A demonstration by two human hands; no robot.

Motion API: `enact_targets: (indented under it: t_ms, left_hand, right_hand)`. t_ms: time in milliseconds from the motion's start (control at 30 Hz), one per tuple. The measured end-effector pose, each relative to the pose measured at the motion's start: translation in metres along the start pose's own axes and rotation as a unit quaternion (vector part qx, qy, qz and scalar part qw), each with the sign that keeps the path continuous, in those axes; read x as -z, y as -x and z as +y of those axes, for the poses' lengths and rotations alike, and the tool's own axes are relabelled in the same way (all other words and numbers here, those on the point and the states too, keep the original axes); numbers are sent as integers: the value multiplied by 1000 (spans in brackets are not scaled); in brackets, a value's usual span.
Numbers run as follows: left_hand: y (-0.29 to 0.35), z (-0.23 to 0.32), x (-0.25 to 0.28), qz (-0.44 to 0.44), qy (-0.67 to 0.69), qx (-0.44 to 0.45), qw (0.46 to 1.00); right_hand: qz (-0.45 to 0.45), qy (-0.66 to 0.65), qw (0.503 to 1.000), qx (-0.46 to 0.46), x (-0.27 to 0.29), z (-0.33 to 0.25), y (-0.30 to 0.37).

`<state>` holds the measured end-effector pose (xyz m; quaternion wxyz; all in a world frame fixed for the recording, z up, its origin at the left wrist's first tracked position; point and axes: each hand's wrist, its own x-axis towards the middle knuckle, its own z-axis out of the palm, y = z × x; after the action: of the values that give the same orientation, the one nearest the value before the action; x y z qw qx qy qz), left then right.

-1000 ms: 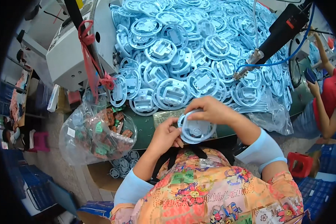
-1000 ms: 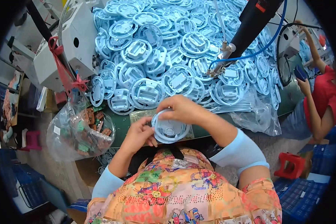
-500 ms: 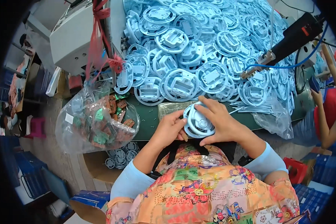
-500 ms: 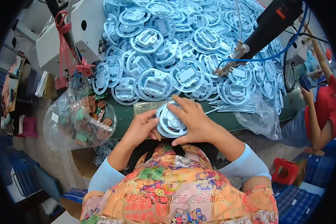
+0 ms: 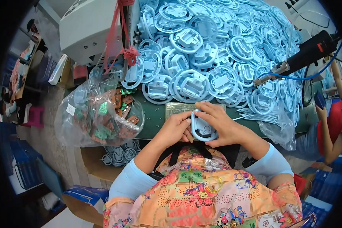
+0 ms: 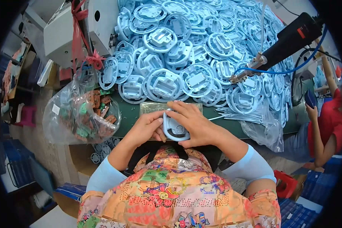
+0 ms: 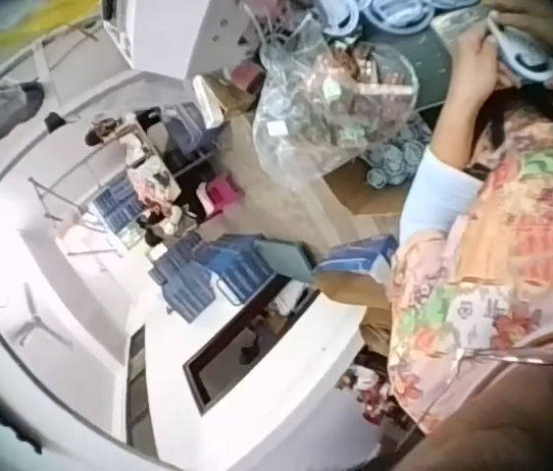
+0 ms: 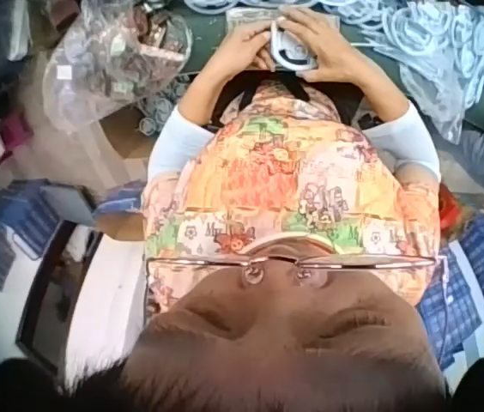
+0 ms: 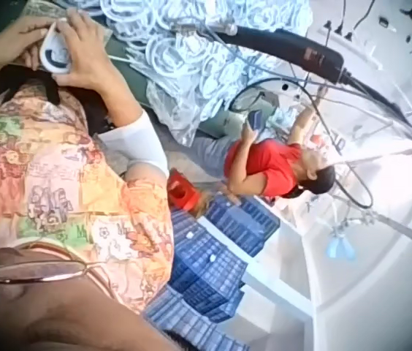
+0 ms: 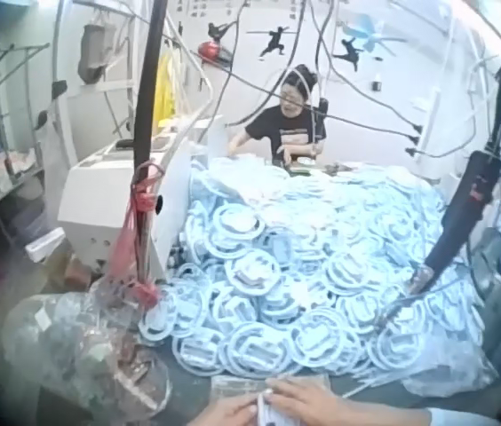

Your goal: Assembling plastic housings for small electronics using a power screwdriver.

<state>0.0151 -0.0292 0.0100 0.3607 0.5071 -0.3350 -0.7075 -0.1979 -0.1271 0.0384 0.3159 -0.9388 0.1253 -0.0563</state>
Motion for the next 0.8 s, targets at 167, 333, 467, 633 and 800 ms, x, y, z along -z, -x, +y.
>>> enact_targets:
  t_ms: [167, 333, 467, 633, 800]
  left_hand:
    - [-1, 0, -1, 4, -13, -5, 1000]
    - [0, 1, -3, 10, -17, -3, 1000]
    - [-3, 0, -3, 13, -11, 1, 1000]
    - [-3, 2, -3, 15, -19, 7, 1000]
    - [-4, 1, -3, 13, -8, 13, 1000]
  right_hand:
    - [-11, -8, 1000, 4, 1, 4, 0]
    - [-7, -23, 1000, 7, -1, 7, 1]
    - [9, -42, 999, 9, 0, 5, 0]
    - [2, -13, 1000, -1, 3, 3, 1]
    - [3, -10, 1000, 1, 2, 6, 1]
